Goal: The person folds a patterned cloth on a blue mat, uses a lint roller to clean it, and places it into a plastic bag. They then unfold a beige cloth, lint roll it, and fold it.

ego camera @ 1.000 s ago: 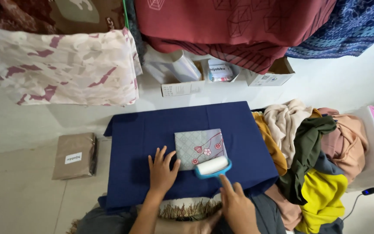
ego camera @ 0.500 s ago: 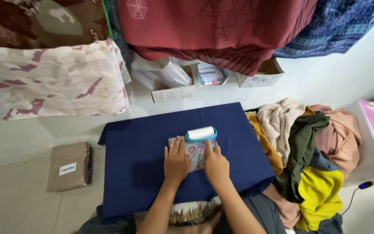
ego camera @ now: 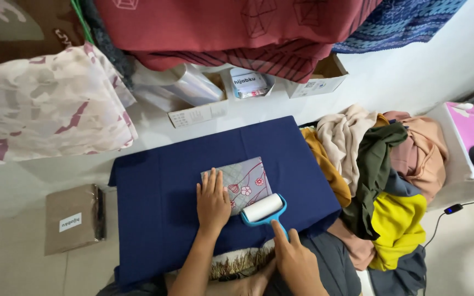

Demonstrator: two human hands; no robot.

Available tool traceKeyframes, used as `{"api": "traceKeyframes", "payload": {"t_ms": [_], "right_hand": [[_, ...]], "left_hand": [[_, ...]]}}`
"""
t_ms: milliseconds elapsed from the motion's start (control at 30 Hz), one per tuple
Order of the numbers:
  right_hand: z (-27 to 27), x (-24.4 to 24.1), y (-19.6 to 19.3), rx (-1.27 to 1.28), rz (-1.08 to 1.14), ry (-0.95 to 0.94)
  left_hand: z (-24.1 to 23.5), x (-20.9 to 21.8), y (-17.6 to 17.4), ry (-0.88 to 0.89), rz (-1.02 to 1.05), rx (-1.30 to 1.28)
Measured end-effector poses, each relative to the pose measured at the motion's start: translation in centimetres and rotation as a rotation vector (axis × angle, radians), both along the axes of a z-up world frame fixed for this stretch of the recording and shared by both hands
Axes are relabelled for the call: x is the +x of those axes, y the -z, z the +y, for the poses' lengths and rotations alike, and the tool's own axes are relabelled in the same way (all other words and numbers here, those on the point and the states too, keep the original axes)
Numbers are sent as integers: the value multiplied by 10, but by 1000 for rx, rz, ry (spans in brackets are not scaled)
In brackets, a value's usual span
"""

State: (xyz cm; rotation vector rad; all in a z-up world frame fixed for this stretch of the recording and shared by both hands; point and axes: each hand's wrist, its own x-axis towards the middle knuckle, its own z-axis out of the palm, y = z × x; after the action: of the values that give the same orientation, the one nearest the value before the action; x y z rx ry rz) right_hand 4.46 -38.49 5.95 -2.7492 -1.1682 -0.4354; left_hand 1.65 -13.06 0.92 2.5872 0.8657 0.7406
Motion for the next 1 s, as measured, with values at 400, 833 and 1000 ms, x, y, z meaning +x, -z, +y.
{"api": "traceKeyframes", "payload": {"t_ms": [400, 833, 1000], "right_hand": [[117, 54, -3, 177, -7, -15], [8, 17, 0, 61, 44, -28], [4, 49, -45, 311, 379, -3]], "left_hand": [[-2, 0, 0, 8, -23, -26], [-2, -1, 3, 11, -34, 26], [-3, -2, 0, 17, 23, -31]]}}
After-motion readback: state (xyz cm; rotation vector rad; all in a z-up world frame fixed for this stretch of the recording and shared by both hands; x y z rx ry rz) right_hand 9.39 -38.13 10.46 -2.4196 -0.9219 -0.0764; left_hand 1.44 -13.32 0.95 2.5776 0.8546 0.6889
